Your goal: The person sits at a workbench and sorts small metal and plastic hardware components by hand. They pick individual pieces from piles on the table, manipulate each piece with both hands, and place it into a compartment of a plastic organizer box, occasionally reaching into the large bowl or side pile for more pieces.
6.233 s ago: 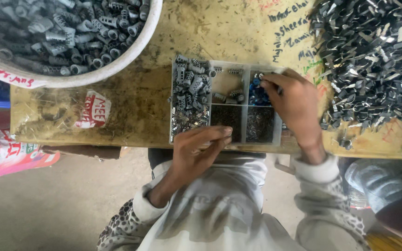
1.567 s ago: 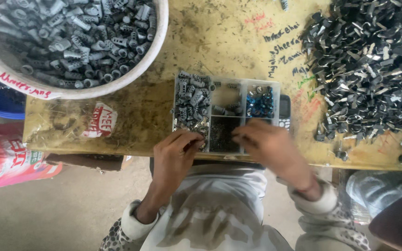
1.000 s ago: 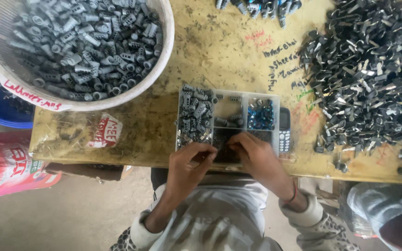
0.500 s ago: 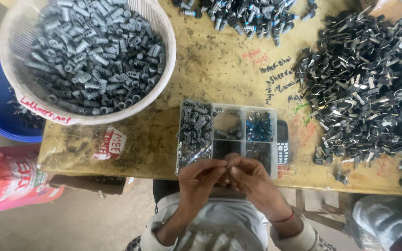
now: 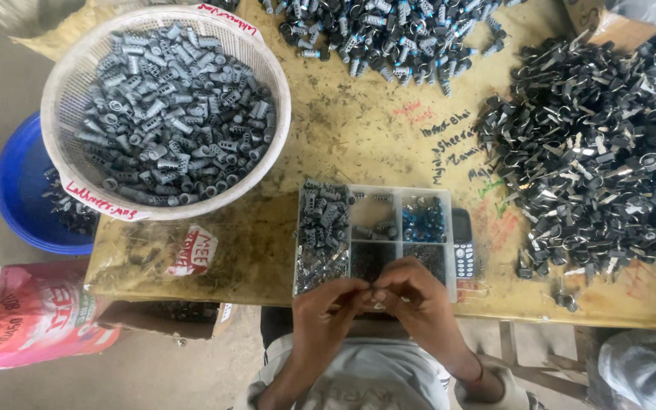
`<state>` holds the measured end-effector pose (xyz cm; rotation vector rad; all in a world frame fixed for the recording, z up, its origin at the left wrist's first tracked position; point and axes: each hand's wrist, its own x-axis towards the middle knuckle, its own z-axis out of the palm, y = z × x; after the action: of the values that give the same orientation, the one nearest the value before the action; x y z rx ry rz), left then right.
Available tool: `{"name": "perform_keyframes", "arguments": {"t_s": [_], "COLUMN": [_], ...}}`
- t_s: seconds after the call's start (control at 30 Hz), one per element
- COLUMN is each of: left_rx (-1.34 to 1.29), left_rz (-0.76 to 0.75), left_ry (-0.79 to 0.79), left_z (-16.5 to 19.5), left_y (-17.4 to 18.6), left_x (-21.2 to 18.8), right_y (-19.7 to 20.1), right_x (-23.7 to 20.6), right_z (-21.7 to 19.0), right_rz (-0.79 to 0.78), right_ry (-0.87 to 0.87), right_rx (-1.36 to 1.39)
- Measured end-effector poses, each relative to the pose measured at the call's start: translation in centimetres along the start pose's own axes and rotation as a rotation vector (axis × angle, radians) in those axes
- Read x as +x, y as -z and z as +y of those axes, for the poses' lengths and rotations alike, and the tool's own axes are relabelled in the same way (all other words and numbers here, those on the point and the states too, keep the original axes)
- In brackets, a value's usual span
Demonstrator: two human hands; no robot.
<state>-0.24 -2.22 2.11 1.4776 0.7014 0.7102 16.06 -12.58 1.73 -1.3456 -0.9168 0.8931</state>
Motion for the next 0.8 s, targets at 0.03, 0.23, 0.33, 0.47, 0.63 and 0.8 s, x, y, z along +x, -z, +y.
{"name": "perform_keyframes", "arguments": {"t_s": [0.03, 0.23, 0.33, 0.47, 0.63, 0.8], "left_rx": [-0.029, -0.259, -0.109, -0.11, -0.131, -0.06], "left_rz": [-0.044, -0.256, -0.195, -0.146, -0.191, -0.258], "left_ry": [0.057, 0.239, 0.12, 0.097, 0.1, 0.023], "left_z": [0.1, -1.0, -2.2, -3.8, -4.7, -4.2], "left_y": [0.1, 1.0, 1.1, 0.8, 0.8, 1.0], "left_x": [0.0, 0.7, 1.3, 2.1, 2.5, 2.7], "right_y": [0.0, 1.2, 3.5, 6.7, 7.3, 6.5], "right_x": [0.1, 1.0, 1.8, 2.3, 2.5, 2.7], "right_z": [-0.3, -1.9, -2.7, -2.6, -1.2, -1.8], "right_rz": [0.017, -0.273, -0.395, -0.25, -0.321, -0.12], "right_ry": [0.06, -0.554, -0.434, 0.202, -0.029, 0.045], "right_rx": [-0.042, 0.567, -0.337, -1.245, -1.262, -1.07]}}
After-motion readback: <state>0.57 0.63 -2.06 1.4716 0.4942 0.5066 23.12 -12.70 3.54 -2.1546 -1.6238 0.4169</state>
